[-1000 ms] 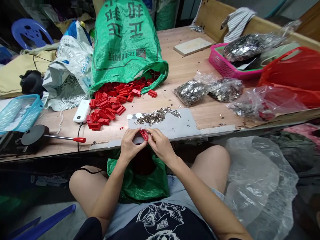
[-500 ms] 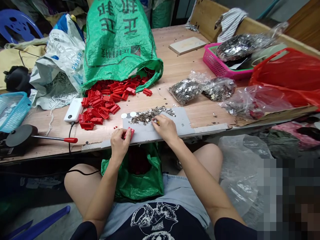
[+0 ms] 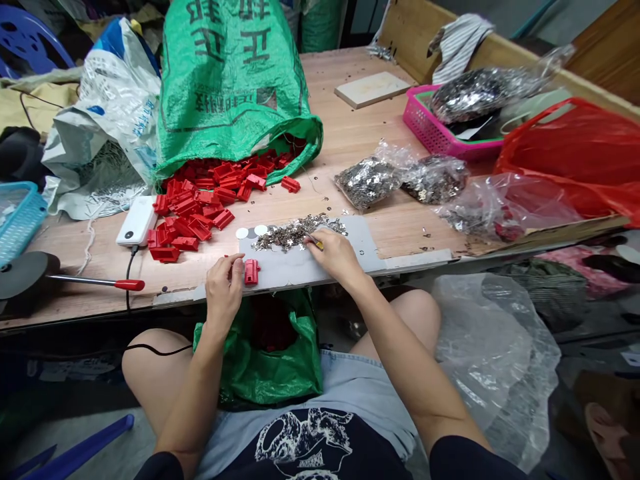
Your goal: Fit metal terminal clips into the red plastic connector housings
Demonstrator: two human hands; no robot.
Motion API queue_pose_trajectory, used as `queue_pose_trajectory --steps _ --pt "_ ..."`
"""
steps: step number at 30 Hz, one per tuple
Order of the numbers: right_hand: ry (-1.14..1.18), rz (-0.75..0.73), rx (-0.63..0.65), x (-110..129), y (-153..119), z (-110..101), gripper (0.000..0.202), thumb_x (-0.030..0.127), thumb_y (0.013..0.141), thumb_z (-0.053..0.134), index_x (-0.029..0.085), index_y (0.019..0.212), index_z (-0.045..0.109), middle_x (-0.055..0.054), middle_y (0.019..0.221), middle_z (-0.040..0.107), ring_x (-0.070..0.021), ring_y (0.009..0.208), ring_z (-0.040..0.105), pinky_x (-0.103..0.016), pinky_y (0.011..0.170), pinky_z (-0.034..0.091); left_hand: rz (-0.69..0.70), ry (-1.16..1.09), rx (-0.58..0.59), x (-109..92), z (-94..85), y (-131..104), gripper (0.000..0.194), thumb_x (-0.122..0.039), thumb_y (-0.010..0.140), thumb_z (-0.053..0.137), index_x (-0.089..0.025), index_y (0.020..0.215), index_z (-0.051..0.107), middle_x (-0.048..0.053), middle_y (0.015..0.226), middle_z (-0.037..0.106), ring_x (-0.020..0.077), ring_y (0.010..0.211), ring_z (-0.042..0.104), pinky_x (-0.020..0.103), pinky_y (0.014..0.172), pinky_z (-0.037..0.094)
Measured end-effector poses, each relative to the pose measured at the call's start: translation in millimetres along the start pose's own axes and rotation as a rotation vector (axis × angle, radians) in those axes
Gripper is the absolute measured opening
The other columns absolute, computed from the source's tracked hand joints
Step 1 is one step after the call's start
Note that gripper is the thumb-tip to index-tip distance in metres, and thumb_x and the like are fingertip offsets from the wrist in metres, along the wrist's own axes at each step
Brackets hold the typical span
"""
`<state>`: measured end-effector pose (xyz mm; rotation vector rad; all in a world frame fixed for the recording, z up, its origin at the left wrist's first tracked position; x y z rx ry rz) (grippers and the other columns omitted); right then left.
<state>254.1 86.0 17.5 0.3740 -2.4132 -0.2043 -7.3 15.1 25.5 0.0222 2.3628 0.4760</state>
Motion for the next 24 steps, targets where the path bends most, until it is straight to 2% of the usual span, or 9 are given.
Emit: queue_pose_trajectory --steps 3,6,10,13,18,21,24 --pt "0.025 -0.035 0.009 1 -2 -1 0.015 0.021 0.091 0.059 0.021 0.093 0.074 -0.007 0.098 0.075 -0.0237 0.09 0.07 -0.035 0.083 0.052 0.004 0.003 0.035 -3 -1.8 -5 0.031 -0.045 0.095 0.064 -0.021 0.115 0.064 0.003 0.092 0.066 0.0206 0.085 0.062 0.037 0.089 0.046" --pt "-0.016 -0.053 0.04 6 -4 2 0.011 0.023 0.09 0.063 0.022 0.092 0.074 -0.006 0.095 0.074 -0.0238 0.089 0.069 -0.036 0.082 0.051 0.009 0.072 0.018 -7 2.4 -11 0.046 -0.042 0.08 0.081 -0.02 0.114 0.059 0.003 0.093 0.064 0.0229 0.088 0.062 0.04 0.092 0.045" --pt "-0.107 -0.051 0.038 10 -3 6 0.011 0.029 0.09 0.065 0.023 0.086 0.073 -0.007 0.094 0.072 -0.0242 0.087 0.067 -0.037 0.08 0.051 0.043 0.057 0.032 -10 8.0 -11 0.035 -0.027 0.082 0.077 -0.021 0.111 0.06 0.002 0.09 0.066 0.0219 0.089 0.065 0.041 0.096 0.043" --pt "-0.145 -0.065 0.071 9 1 7 0.011 0.027 0.09 0.065 0.021 0.086 0.073 -0.009 0.093 0.073 -0.0261 0.086 0.067 -0.038 0.079 0.051 0.076 0.007 0.09 -9 5.2 -7 0.036 -0.021 0.084 0.075 -0.023 0.117 0.061 0.001 0.093 0.07 0.0204 0.092 0.067 0.04 0.101 0.043" --pt "0.003 -0.005 0.138 5 6 0 0.013 0.025 0.088 0.064 0.02 0.089 0.076 -0.007 0.094 0.077 -0.0254 0.089 0.07 -0.038 0.083 0.05 0.168 -0.069 0.217 -9 4.7 -1 0.033 -0.02 0.088 0.073 -0.024 0.119 0.063 0.003 0.108 0.074 0.0208 0.1 0.068 0.038 0.1 0.045" --pt "0.146 0.08 0.161 3 4 -1 0.015 0.031 0.086 0.066 0.02 0.088 0.076 -0.004 0.088 0.078 -0.023 0.083 0.07 -0.035 0.079 0.05 0.184 -0.041 0.156 -11 14.3 -1 0.03 -0.023 0.09 0.072 -0.023 0.119 0.064 0.005 0.108 0.071 0.0211 0.098 0.068 0.036 0.093 0.048" --pt "0.177 0.091 0.15 5 1 -1 0.016 0.033 0.086 0.066 0.02 0.088 0.076 -0.004 0.086 0.079 -0.0227 0.082 0.07 -0.034 0.078 0.05 0.151 0.013 0.05 -17 25.5 -5 0.033 -0.027 0.091 0.073 -0.022 0.122 0.064 0.007 0.11 0.066 0.0202 0.092 0.067 0.035 0.087 0.051"
Point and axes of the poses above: each hand's wrist, its own y-axis towards the middle knuckle, its own z-axis out of the palm, x = y × z, the point moved 3 cm from there along y, towards the middle knuckle
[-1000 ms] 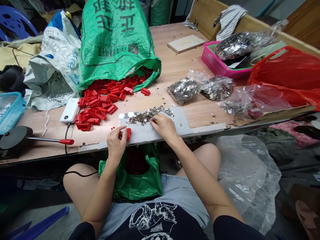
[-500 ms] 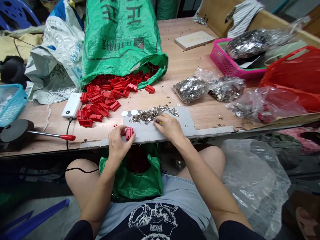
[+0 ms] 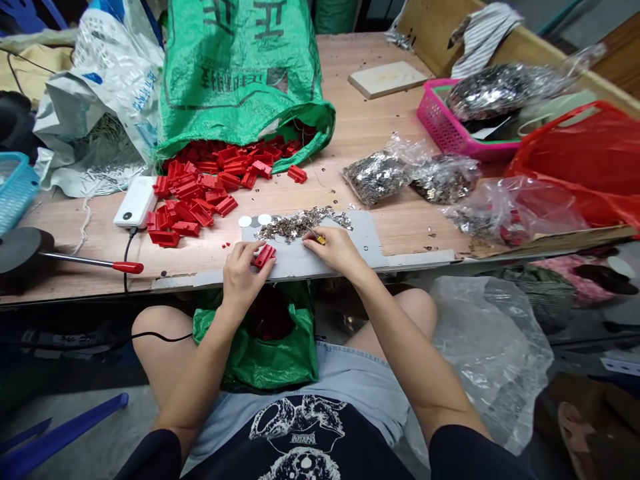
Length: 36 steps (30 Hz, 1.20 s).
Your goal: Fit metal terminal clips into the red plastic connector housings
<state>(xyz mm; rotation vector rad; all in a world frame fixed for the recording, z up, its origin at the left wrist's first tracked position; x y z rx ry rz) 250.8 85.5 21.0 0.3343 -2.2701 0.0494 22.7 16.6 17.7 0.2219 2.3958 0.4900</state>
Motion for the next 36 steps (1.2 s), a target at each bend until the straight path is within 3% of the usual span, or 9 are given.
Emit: queue_pose_trajectory --steps 3,8,11,16,20,26,29,32,36 --pt "-0.02 -0.038 -0.004 4 -1 0 0.016 0.033 0.087 0.065 0.022 0.087 0.076 -0.004 0.09 0.079 -0.0235 0.085 0.071 -0.035 0.08 0.05 -0.043 -0.009 -0.033 -6 5.0 -1 0.045 -0.036 0.087 0.079 -0.023 0.127 0.062 0.007 0.114 0.062 0.0176 0.085 0.066 0.031 0.079 0.053" --pt "-0.027 -0.077 0.013 7 0 1 0.016 0.034 0.087 0.064 0.022 0.089 0.075 -0.004 0.09 0.079 -0.0233 0.083 0.071 -0.035 0.08 0.051 -0.079 -0.123 0.059 -5 -1.5 1 0.056 -0.038 0.08 0.085 -0.027 0.129 0.061 0.004 0.119 0.057 0.0116 0.075 0.064 0.028 0.077 0.055" --pt "-0.003 -0.139 0.035 7 1 4 0.017 0.035 0.089 0.063 0.022 0.092 0.075 -0.005 0.093 0.078 -0.0235 0.086 0.071 -0.036 0.082 0.052 -0.033 -0.139 0.15 -1 -6.9 3 0.066 -0.028 0.078 0.085 -0.029 0.136 0.056 0.006 0.126 0.055 0.0184 0.098 0.067 0.032 0.09 0.057" --pt "0.009 -0.249 0.058 6 -5 4 0.018 0.033 0.092 0.063 0.022 0.095 0.076 -0.008 0.099 0.076 -0.0233 0.093 0.071 -0.037 0.086 0.055 0.114 -0.137 0.238 -2 -15.2 5 0.081 -0.022 0.079 0.082 -0.03 0.149 0.042 0.008 0.144 0.054 0.0281 0.135 0.051 0.046 0.117 0.043" --pt "-0.046 -0.303 0.053 6 -11 3 0.022 0.036 0.094 0.064 0.022 0.104 0.078 -0.01 0.109 0.073 -0.0235 0.098 0.071 -0.038 0.088 0.055 0.126 -0.143 0.267 1 -17.7 6 0.085 -0.019 0.08 0.081 -0.031 0.152 0.038 0.006 0.149 0.055 0.0276 0.135 0.048 0.046 0.117 0.042" --pt "-0.16 -0.277 0.061 4 -9 7 0.025 0.04 0.096 0.062 0.024 0.103 0.079 -0.008 0.104 0.072 -0.0221 0.088 0.07 -0.036 0.081 0.055 0.076 -0.168 0.237 9 -12.5 5 0.08 -0.017 0.082 0.079 -0.031 0.151 0.042 0.005 0.134 0.065 0.0255 0.123 0.055 0.043 0.11 0.047" --pt "-0.106 -0.24 -0.002 9 -8 7 0.025 0.041 0.095 0.061 0.023 0.094 0.079 -0.009 0.099 0.074 -0.023 0.087 0.069 -0.038 0.08 0.054 0.059 -0.185 0.205 10 -10.6 5 0.08 -0.015 0.081 0.08 -0.032 0.15 0.044 0.004 0.13 0.067 0.0243 0.119 0.057 0.042 0.109 0.048" --pt "0.079 -0.089 -0.064 19 -11 12 0.024 0.045 0.089 0.068 0.022 0.088 0.078 -0.006 0.09 0.075 -0.0224 0.082 0.067 -0.037 0.077 0.053 0.055 -0.184 0.18 9 -8.9 4 0.081 -0.015 0.08 0.081 -0.032 0.15 0.044 0.004 0.128 0.068 0.024 0.117 0.058 0.042 0.107 0.048" --pt "0.408 0.186 0.033 33 -20 30 0.037 0.055 0.078 0.077 0.019 0.086 0.078 0.0 0.069 0.067 -0.0132 0.056 0.05 -0.028 0.053 0.039 0.078 -0.163 0.155 9 -6.7 2 0.081 -0.018 0.079 0.083 -0.03 0.15 0.044 0.004 0.129 0.068 0.0242 0.114 0.058 0.041 0.105 0.049"
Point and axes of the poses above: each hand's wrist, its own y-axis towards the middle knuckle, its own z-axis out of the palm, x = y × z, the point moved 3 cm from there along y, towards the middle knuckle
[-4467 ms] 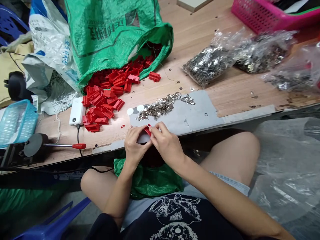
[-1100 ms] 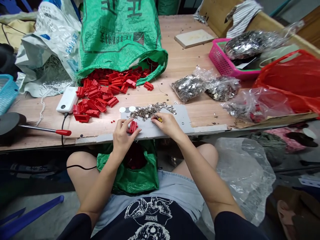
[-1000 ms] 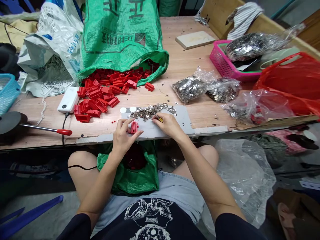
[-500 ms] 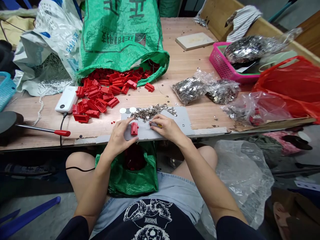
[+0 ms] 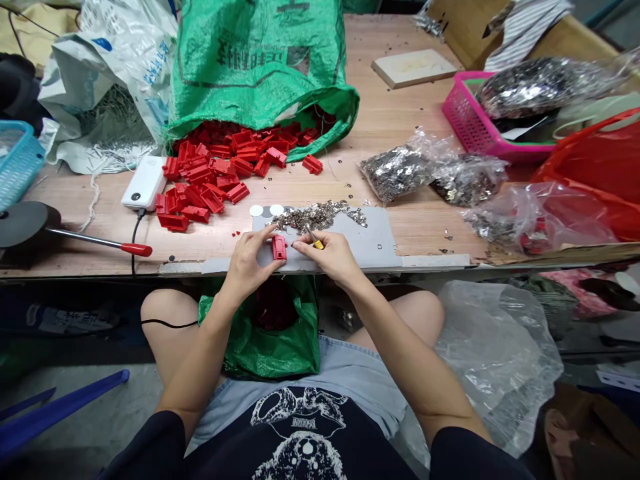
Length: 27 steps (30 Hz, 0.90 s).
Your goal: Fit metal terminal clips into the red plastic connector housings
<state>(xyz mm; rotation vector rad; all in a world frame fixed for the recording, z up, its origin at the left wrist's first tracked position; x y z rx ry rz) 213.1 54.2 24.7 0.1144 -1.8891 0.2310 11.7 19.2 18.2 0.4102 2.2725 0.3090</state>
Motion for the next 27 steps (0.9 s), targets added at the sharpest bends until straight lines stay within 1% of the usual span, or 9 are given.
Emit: queue_pose_trajectory --steps 2,4,8,10,12,16,22,25,27 --pt "0.075 0.071 0.058 1 -4 9 0.041 0.057 0.077 0.077 0.018 0.087 0.078 0.002 0.063 0.062 -0.0104 0.05 0.041 -0.026 0.047 0.031 0.0 0.008 -0.001 0 0.9 -1 0.08 -0.019 0.08 0.082 -0.029 0.149 0.044 0.005 0.129 0.069 0.0239 0.115 0.058 0.04 0.105 0.049" --pt "0.062 0.05 0.092 4 -6 14 0.039 0.056 0.078 0.076 0.018 0.086 0.078 0.002 0.064 0.063 -0.0112 0.052 0.044 -0.026 0.05 0.033 -0.01 0.013 -0.001 0 1.6 -2 0.077 -0.02 0.081 0.081 -0.028 0.149 0.045 0.005 0.127 0.07 0.0235 0.115 0.059 0.039 0.104 0.049" --pt "-0.156 -0.154 0.061 15 -10 16 0.025 0.043 0.085 0.07 0.019 0.087 0.077 -0.003 0.079 0.073 -0.0192 0.073 0.063 -0.031 0.068 0.047 -0.033 0.008 -0.006 1 2.6 -3 0.072 -0.021 0.084 0.079 -0.026 0.148 0.047 0.005 0.124 0.07 0.0229 0.113 0.06 0.037 0.103 0.048" --pt "-0.295 -0.283 0.044 21 -13 17 0.019 0.036 0.09 0.066 0.021 0.088 0.076 -0.005 0.087 0.075 -0.0221 0.081 0.067 -0.034 0.075 0.05 -0.033 0.002 -0.008 2 3.2 -4 0.071 -0.021 0.084 0.079 -0.025 0.147 0.047 0.005 0.124 0.07 0.0228 0.113 0.06 0.036 0.103 0.047" --pt "-0.408 -0.397 0.049 25 -17 19 0.017 0.032 0.094 0.062 0.022 0.091 0.075 -0.007 0.09 0.075 -0.0233 0.085 0.069 -0.035 0.078 0.052 -0.031 0.005 -0.006 3 3.9 -4 0.071 -0.022 0.084 0.078 -0.024 0.148 0.047 0.005 0.124 0.07 0.0228 0.113 0.06 0.037 0.103 0.047" --pt "-0.547 -0.544 0.062 26 -20 24 0.017 0.026 0.098 0.058 0.021 0.096 0.073 -0.007 0.092 0.076 -0.022 0.084 0.07 -0.033 0.075 0.053 -0.034 0.01 -0.006 5 4.7 -5 0.07 -0.021 0.085 0.077 -0.024 0.148 0.047 0.006 0.125 0.07 0.023 0.114 0.059 0.038 0.104 0.048" --pt "-0.732 -0.706 0.043 25 -25 29 0.014 0.018 0.098 0.058 0.018 0.1 0.072 -0.007 0.099 0.077 -0.0197 0.086 0.072 -0.028 0.067 0.051 -0.03 0.002 -0.02 4 4.6 -5 0.07 -0.018 0.083 0.077 -0.024 0.147 0.049 0.004 0.123 0.071 0.0224 0.112 0.059 0.038 0.101 0.05" --pt "-0.838 -0.736 0.056 27 -27 32 0.016 0.016 0.097 0.056 0.019 0.098 0.072 -0.007 0.099 0.077 -0.0184 0.081 0.071 -0.027 0.061 0.047 -0.02 0.003 -0.03 4 4.1 -4 0.071 -0.015 0.082 0.077 -0.025 0.146 0.049 0.003 0.123 0.072 0.0224 0.111 0.059 0.038 0.101 0.05" --pt "-0.887 -0.71 0.066 27 -26 33 0.017 0.016 0.097 0.056 0.019 0.096 0.072 -0.007 0.098 0.077 -0.0179 0.077 0.07 -0.027 0.058 0.044 -0.007 0.006 -0.037 5 3.8 -4 0.071 -0.014 0.081 0.077 -0.025 0.146 0.05 0.003 0.123 0.072 0.0224 0.11 0.06 0.038 0.101 0.051"
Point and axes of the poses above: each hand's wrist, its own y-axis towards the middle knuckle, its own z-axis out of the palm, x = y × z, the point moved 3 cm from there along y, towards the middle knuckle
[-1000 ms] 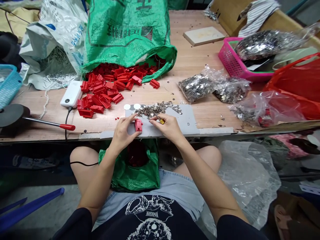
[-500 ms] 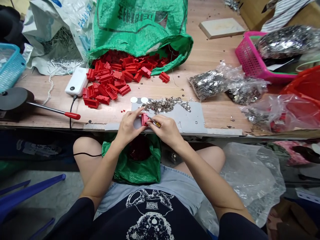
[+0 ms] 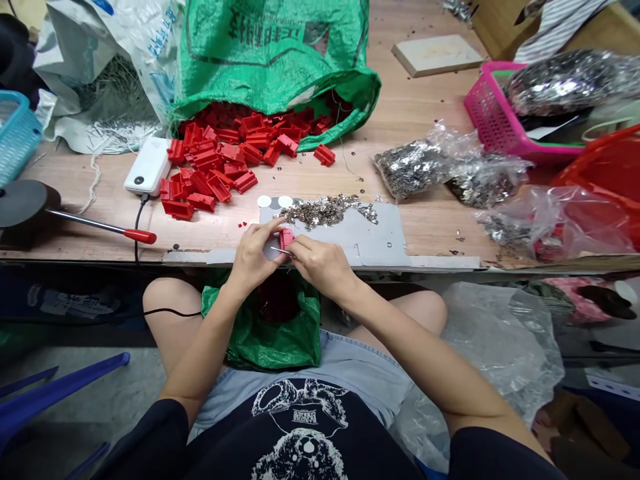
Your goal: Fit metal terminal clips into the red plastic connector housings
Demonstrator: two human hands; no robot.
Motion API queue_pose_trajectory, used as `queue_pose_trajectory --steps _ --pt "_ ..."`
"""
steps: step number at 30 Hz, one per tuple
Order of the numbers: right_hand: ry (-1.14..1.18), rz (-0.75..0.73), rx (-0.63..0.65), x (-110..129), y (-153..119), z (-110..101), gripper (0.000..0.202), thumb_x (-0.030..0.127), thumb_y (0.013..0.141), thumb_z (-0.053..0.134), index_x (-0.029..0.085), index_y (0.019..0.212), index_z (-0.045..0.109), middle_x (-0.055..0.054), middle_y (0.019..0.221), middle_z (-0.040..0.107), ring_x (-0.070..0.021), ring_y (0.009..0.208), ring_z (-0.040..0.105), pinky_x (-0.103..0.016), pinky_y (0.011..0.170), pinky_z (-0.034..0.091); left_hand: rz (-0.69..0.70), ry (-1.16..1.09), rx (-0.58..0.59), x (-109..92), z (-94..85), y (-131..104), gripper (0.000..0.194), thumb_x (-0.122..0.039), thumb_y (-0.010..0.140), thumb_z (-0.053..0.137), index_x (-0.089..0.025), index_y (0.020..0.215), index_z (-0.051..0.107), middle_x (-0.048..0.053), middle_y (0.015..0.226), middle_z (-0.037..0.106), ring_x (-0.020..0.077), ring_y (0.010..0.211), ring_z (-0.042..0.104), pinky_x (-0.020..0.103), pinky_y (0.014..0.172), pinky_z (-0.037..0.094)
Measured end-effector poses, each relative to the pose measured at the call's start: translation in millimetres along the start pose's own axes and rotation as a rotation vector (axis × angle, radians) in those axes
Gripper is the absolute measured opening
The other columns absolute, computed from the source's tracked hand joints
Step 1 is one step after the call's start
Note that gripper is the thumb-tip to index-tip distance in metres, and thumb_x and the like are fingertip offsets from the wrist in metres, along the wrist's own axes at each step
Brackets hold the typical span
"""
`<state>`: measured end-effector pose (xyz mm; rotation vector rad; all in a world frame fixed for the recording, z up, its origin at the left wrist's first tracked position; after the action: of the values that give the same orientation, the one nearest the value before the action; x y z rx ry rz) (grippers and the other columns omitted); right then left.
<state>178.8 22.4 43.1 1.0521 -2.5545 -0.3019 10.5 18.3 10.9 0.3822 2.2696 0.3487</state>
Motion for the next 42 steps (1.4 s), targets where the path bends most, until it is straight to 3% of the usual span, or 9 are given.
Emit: queue_pose_trajectory --steps 5,11,15,18,22,26,31,35,42 --pt "0.224 0.123 -0.034 -5 -2 0 0.014 0.024 0.099 0.059 0.02 0.102 0.072 -0.007 0.096 0.077 -0.0193 0.082 0.07 -0.028 0.069 0.049 0.066 0.042 -0.026 1 0.7 0 0.062 -0.018 0.082 0.079 -0.022 0.139 0.056 0.006 0.12 0.072 0.0242 0.106 0.06 0.039 0.096 0.053" --pt "0.576 0.492 -0.2 -14 -29 -5 0.032 0.037 0.104 0.05 0.021 0.123 0.069 -0.009 0.115 0.075 -0.0212 0.094 0.07 -0.032 0.077 0.054 0.136 0.1 -0.111 -4 -2.9 -2 0.06 -0.042 0.079 0.085 -0.019 0.129 0.064 0.015 0.128 0.063 0.0296 0.119 0.059 0.047 0.103 0.053" --pt "0.682 0.606 -0.161 -11 -45 -1 0.033 0.041 0.103 0.051 0.02 0.119 0.071 -0.008 0.096 0.073 -0.0191 0.08 0.068 -0.03 0.067 0.053 0.286 -0.018 -0.086 -5 -3.0 0 0.014 -0.025 0.092 0.071 -0.024 0.106 0.074 0.009 0.131 0.066 0.0262 0.132 0.057 0.049 0.109 0.052" --pt "0.798 0.662 -0.125 -6 -48 8 0.033 0.042 0.103 0.052 0.021 0.119 0.071 -0.002 0.082 0.067 -0.0131 0.059 0.061 -0.026 0.055 0.049 0.303 -0.079 -0.093 -4 -0.2 1 0.01 -0.019 0.095 0.067 -0.023 0.101 0.074 0.008 0.12 0.072 0.0215 0.122 0.065 0.043 0.104 0.057" --pt "0.916 0.659 -0.106 0 -45 20 0.032 0.04 0.099 0.059 0.02 0.121 0.071 0.0 0.077 0.065 -0.0115 0.051 0.061 -0.026 0.051 0.05 0.275 -0.044 -0.138 -8 3.3 -3 0.008 -0.018 0.094 0.069 -0.022 0.099 0.073 0.009 0.117 0.073 0.0207 0.116 0.066 0.042 0.1 0.059" --pt "0.851 0.586 -0.194 1 -41 25 0.027 0.033 0.098 0.061 0.02 0.117 0.074 -0.003 0.084 0.073 -0.011 0.05 0.061 -0.027 0.054 0.053 0.207 0.022 -0.2 -14 5.1 -7 0.006 -0.018 0.093 0.07 -0.022 0.096 0.072 0.008 0.117 0.073 0.0217 0.116 0.066 0.043 0.099 0.058" --pt "0.746 0.496 -0.28 -2 -39 25 0.024 0.028 0.098 0.061 0.021 0.114 0.076 -0.006 0.096 0.079 -0.0139 0.064 0.067 -0.027 0.06 0.055 0.2 0.018 -0.218 -16 6.3 -9 0.008 -0.016 0.091 0.072 -0.022 0.097 0.072 0.009 0.117 0.073 0.0221 0.116 0.065 0.044 0.101 0.058" --pt "0.699 0.434 -0.304 -3 -35 23 0.021 0.024 0.097 0.061 0.021 0.111 0.077 -0.005 0.093 0.079 -0.0148 0.071 0.07 -0.027 0.063 0.056 0.19 0.017 -0.214 -15 6.7 -8 0.009 -0.016 0.09 0.072 -0.023 0.096 0.072 0.008 0.118 0.073 0.0223 0.117 0.065 0.045 0.1 0.058" --pt "0.694 0.491 -0.266 -2 -32 21 0.02 0.025 0.096 0.06 0.022 0.104 0.077 -0.006 0.093 0.08 -0.0164 0.07 0.071 -0.029 0.067 0.06 0.157 0.035 -0.201 -13 9.8 -9 0.01 -0.017 0.09 0.073 -0.025 0.096 0.072 0.007 0.119 0.074 0.0237 0.119 0.065 0.048 0.099 0.059"
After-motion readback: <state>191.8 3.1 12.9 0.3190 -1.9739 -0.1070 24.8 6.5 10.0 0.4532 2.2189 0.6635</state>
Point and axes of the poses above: each hand's wrist, its own y-axis towards the middle knuckle, its own z-axis out of the palm, x = y × z, the point moved 3 cm from there along y, towards the middle knuckle
